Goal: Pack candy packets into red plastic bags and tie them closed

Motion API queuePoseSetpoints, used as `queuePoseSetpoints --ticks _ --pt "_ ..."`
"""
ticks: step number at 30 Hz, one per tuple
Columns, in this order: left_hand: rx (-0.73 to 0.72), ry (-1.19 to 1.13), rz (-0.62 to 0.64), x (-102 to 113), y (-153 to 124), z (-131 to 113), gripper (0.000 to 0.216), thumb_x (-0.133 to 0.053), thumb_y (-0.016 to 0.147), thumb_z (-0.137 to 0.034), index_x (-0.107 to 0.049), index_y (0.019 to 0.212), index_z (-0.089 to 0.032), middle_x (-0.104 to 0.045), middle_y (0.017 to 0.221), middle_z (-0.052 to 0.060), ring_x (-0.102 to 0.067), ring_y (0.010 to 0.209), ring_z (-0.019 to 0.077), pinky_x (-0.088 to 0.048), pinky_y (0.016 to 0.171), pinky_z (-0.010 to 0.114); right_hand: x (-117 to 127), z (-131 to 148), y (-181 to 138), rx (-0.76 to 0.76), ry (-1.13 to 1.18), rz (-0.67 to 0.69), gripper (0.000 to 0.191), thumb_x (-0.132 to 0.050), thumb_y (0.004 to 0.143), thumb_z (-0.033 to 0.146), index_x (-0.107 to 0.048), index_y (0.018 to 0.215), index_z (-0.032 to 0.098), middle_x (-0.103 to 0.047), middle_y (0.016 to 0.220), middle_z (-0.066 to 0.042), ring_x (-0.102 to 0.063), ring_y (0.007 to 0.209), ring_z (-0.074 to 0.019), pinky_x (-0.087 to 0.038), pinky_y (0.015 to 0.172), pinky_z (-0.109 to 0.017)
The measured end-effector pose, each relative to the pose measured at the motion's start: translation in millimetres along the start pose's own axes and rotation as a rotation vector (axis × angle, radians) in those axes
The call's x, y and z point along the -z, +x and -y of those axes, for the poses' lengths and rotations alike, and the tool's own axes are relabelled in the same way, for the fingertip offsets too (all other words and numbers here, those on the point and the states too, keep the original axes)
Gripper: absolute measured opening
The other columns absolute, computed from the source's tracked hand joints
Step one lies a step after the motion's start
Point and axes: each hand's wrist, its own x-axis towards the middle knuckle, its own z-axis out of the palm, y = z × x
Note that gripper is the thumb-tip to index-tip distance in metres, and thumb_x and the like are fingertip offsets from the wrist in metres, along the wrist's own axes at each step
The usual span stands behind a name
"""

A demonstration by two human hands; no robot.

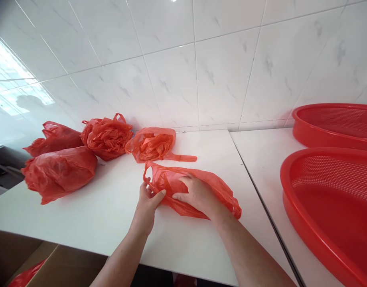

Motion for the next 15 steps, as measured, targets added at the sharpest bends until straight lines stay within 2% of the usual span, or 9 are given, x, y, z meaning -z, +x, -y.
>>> queuePoseSetpoints --ticks 3,5,7,10,11,13,15 --pt "0.027 -0.005 0.070 4.7 2.9 -1.3 0.068 -0.059 0.071 -0.013 -0.032 0.132 -0.029 -0.059 0.107 0.007 -0.060 0.085 0.0165 -0.050 0.077 0.034 0.6 -3.6 -2.1 -0.026 -0.043 0.033 0.063 -0.063 0.072 0.057 -0.053 0.128 0.028 -0.046 0.138 -0.007 -0.045 0.124 -0.0299 -0.042 0.094 -0.040" --pt "0.022 0.049 0.088 9.3 1.8 -3.2 0.067 -0.055 0.069 -0.009 -0.036 0.131 -0.028 -0.061 0.098 0.005 -0.059 0.079 0.0151 -0.050 0.073 0.033 -0.6 -6.6 -2.0 -0.048 -0.073 0.056 0.061 -0.066 0.071 0.050 -0.054 0.126 0.029 -0.048 0.135 -0.008 -0.051 0.116 -0.0300 -0.046 0.083 -0.037" --pt "0.024 0.117 0.093 13.9 -2.0 -5.8 0.066 -0.052 0.068 -0.008 -0.039 0.129 -0.028 -0.062 0.095 0.004 -0.059 0.078 0.0148 -0.050 0.072 0.033 -2.6 -10.3 -0.7 -0.066 -0.089 0.070 0.048 -0.066 0.071 0.038 -0.058 0.117 0.029 -0.052 0.127 -0.007 -0.059 0.100 -0.0266 -0.047 0.070 -0.034" --pt "0.001 0.147 0.072 21.5 -8.8 -10.4 0.064 -0.052 0.070 -0.008 -0.040 0.128 -0.030 -0.061 0.108 0.006 -0.061 0.083 0.0154 -0.051 0.073 0.033 -4.3 -16.0 1.1 -0.045 -0.072 0.061 0.018 -0.056 0.075 0.026 -0.064 0.091 0.025 -0.061 0.107 -0.004 -0.061 0.080 -0.0197 -0.044 0.060 -0.030" --pt "-0.016 0.141 0.055 24.4 -10.4 -11.9 0.063 -0.053 0.070 -0.009 -0.040 0.128 -0.030 -0.059 0.115 0.007 -0.061 0.086 0.0160 -0.051 0.072 0.032 -4.3 -17.4 1.2 -0.034 -0.055 0.060 0.013 -0.052 0.076 0.023 -0.063 0.084 0.025 -0.062 0.099 -0.003 -0.061 0.075 -0.0182 -0.043 0.059 -0.029" --pt "-0.055 0.147 0.005 30.2 -11.8 -15.1 0.063 -0.056 0.070 -0.010 -0.039 0.127 -0.031 -0.052 0.128 0.009 -0.062 0.091 0.0174 -0.052 0.070 0.032 -4.2 -19.2 1.2 -0.032 -0.025 0.072 0.014 -0.047 0.077 0.019 -0.061 0.077 0.024 -0.064 0.085 -0.001 -0.060 0.069 -0.0166 -0.041 0.055 -0.028" --pt "-0.106 0.189 -0.051 34.3 -11.3 -18.5 0.063 -0.060 0.072 -0.015 -0.038 0.128 -0.033 -0.046 0.135 0.010 -0.062 0.094 0.0186 -0.052 0.071 0.032 -4.7 -19.9 1.4 -0.057 -0.021 0.086 0.014 -0.049 0.077 0.020 -0.062 0.078 0.024 -0.064 0.081 -0.001 -0.059 0.066 -0.0166 -0.040 0.053 -0.028"
